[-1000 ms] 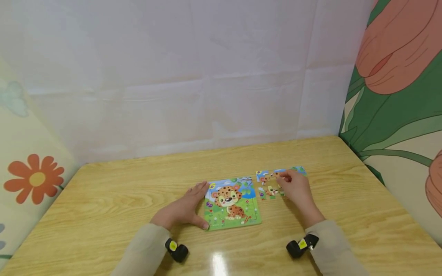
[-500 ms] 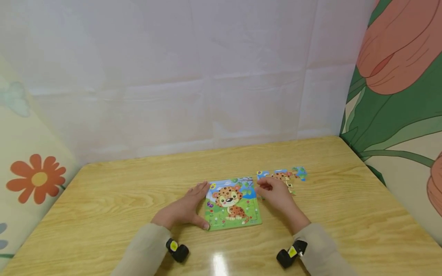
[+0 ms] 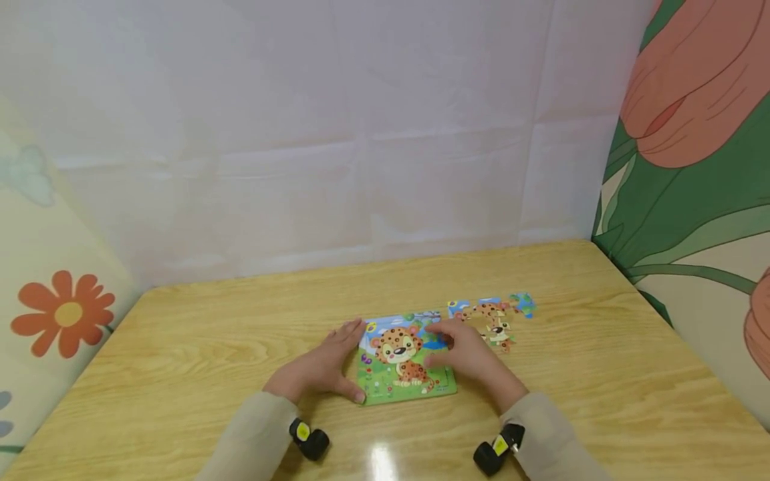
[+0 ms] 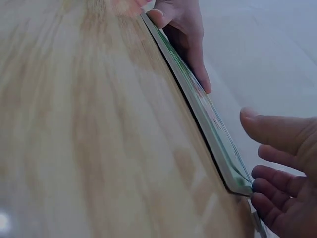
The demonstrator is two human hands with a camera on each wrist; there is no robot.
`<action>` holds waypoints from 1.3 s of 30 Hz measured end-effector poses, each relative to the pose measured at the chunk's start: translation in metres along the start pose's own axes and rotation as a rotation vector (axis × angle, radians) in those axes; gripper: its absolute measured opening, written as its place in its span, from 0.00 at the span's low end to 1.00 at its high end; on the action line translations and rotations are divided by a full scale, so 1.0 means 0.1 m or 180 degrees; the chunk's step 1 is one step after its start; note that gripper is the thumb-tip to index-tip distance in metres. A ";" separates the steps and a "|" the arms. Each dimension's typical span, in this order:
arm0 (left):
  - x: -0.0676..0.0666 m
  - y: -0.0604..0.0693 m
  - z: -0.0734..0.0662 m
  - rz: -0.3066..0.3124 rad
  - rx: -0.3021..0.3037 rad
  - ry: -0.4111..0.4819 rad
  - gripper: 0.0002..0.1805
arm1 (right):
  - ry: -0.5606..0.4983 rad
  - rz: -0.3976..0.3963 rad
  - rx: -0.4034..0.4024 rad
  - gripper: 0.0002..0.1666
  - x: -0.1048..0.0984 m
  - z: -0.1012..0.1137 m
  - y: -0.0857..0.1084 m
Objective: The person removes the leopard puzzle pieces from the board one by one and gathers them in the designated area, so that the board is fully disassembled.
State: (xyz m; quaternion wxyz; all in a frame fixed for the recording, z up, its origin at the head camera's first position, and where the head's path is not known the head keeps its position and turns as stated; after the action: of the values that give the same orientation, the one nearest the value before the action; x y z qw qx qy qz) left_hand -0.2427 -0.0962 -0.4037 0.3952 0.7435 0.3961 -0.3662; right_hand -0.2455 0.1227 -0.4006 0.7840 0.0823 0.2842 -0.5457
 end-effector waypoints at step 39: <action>0.00 0.00 0.00 -0.0013 0.0005 -0.0041 0.70 | 0.0806 0.0467 0.0361 0.18 0.13 0.15 -0.28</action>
State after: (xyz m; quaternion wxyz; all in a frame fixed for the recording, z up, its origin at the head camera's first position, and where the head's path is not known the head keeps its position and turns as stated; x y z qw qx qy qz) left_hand -0.2427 -0.0968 -0.4034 0.3965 0.7406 0.3949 -0.3721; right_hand -0.2622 0.0942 -0.3901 0.7737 0.2151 0.3427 -0.4874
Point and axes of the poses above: each hand's wrist, its own y-axis away from the middle knuckle, its own x-axis out of the palm, z = x × y, the point moved 7 cm from there along -y, towards the middle knuckle, and after that the axes turned 10 degrees about -x, right-handed, at the moved point
